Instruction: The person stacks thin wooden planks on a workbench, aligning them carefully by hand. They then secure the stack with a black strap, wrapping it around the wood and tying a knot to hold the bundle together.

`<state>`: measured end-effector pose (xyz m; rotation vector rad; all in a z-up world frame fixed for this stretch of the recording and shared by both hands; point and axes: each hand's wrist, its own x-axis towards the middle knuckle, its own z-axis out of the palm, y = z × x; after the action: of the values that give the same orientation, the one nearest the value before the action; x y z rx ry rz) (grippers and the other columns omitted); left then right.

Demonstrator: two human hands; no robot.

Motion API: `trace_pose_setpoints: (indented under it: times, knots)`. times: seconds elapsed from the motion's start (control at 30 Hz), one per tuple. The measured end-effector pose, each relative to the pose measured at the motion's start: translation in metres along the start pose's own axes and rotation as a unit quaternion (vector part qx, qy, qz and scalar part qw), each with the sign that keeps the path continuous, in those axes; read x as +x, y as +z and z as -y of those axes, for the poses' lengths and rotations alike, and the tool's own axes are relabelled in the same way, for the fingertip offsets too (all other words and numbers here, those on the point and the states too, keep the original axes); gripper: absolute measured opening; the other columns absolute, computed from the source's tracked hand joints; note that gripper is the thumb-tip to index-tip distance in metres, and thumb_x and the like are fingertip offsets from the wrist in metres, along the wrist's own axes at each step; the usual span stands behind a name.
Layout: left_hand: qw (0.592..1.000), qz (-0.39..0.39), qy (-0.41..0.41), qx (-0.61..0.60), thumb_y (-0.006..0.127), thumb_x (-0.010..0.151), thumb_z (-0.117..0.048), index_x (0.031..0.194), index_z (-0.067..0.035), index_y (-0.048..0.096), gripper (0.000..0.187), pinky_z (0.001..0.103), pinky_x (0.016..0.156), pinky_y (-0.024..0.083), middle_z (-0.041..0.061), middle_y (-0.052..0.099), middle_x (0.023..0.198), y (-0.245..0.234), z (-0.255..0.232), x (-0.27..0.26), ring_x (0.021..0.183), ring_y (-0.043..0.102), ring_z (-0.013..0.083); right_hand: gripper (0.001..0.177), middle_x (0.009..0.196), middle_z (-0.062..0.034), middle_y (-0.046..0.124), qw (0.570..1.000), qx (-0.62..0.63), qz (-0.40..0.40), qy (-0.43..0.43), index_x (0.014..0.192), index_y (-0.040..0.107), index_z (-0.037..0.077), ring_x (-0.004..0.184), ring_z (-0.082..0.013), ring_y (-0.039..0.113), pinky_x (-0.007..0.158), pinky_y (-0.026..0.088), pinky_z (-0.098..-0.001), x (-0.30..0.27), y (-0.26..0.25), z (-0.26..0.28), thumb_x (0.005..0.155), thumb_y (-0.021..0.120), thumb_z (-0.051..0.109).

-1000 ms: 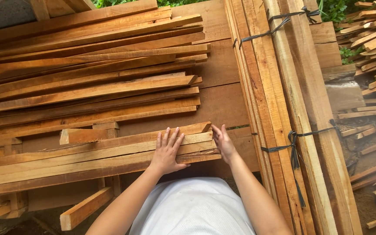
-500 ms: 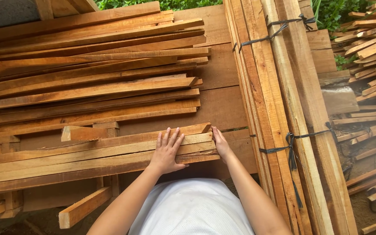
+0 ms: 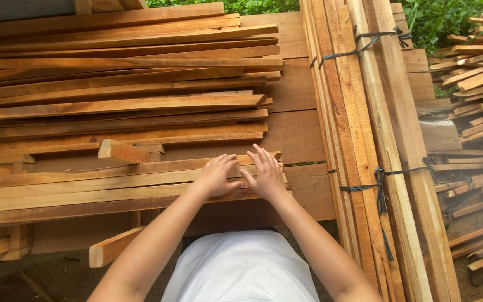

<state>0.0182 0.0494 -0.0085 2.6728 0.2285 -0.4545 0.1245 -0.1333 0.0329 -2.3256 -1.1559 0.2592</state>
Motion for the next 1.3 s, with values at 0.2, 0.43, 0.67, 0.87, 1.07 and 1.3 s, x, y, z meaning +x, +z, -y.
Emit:
trace_pose_setpoints:
  times: [0.2, 0.43, 0.67, 0.87, 1.07, 1.3]
  knots:
    - [0.988, 0.118, -0.085, -0.048, 0.070, 0.080, -0.061, 0.148, -0.019, 0.053, 0.083, 0.055, 0.106, 0.048, 0.005, 0.057, 0.149, -0.077, 0.043, -0.028, 0.134, 0.058, 0.0329, 0.050, 0.148, -0.0122, 0.052, 0.998, 0.047, -0.005, -0.028, 0.134, 0.062, 0.014, 0.129, -0.0414, 0.055, 0.104, 0.046, -0.0567, 0.009, 0.025, 0.058, 0.093, 0.070, 0.041]
    - [0.982, 0.130, -0.109, -0.083, 0.070, 0.079, -0.066, 0.133, -0.021, 0.065, 0.070, 0.051, 0.105, 0.051, 0.002, 0.064, 0.140, -0.092, 0.135, -0.105, 0.131, 0.061, 0.0295, 0.050, 0.142, -0.0061, 0.057, 0.997, 0.038, 0.016, -0.060, 0.131, 0.064, 0.019, 0.129, -0.0372, 0.057, 0.105, 0.046, -0.0540, 0.020, 0.077, 0.151, 0.090, 0.072, 0.046]
    - [0.990, -0.014, -0.121, 0.067, 0.067, 0.077, -0.080, 0.159, -0.012, 0.031, 0.112, 0.058, 0.123, 0.020, 0.012, 0.035, 0.161, -0.077, 0.207, -0.221, 0.152, 0.026, 0.0360, 0.078, 0.162, -0.0124, 0.037, 0.990, -0.106, 0.073, 0.062, 0.154, 0.042, 0.015, 0.150, -0.0379, 0.031, 0.116, 0.024, -0.0673, 0.019, 0.146, 0.204, 0.093, 0.060, 0.061]
    - [0.992, 0.023, -0.083, 0.087, 0.077, 0.073, -0.068, 0.164, -0.013, 0.016, 0.122, 0.059, 0.125, 0.011, 0.010, 0.007, 0.173, -0.037, 0.252, -0.269, 0.156, 0.008, 0.0393, 0.082, 0.166, -0.0101, 0.033, 0.979, -0.180, 0.060, 0.070, 0.158, 0.038, 0.016, 0.153, -0.0349, 0.027, 0.120, 0.021, -0.0647, 0.010, 0.161, 0.204, 0.093, 0.053, 0.065]
    - [0.993, -0.026, -0.059, 0.103, 0.086, 0.076, -0.036, 0.164, -0.016, 0.017, 0.113, 0.057, 0.125, 0.011, 0.009, 0.008, 0.173, -0.016, 0.263, -0.263, 0.156, 0.007, 0.0389, 0.083, 0.168, -0.0061, 0.029, 0.974, -0.208, 0.056, 0.073, 0.159, 0.035, 0.020, 0.155, -0.0316, 0.024, 0.121, 0.019, -0.0636, 0.011, 0.165, 0.193, 0.094, 0.046, 0.071]
    - [0.994, -0.049, -0.068, 0.064, 0.085, 0.076, -0.047, 0.164, -0.015, 0.018, 0.115, 0.057, 0.125, 0.010, 0.012, 0.008, 0.172, -0.022, 0.270, -0.273, 0.156, 0.006, 0.0406, 0.081, 0.163, -0.0046, 0.037, 0.979, -0.162, 0.069, 0.098, 0.152, 0.045, 0.021, 0.149, -0.0331, 0.035, 0.115, 0.034, -0.0639, 0.022, 0.166, 0.187, 0.087, 0.064, 0.066]
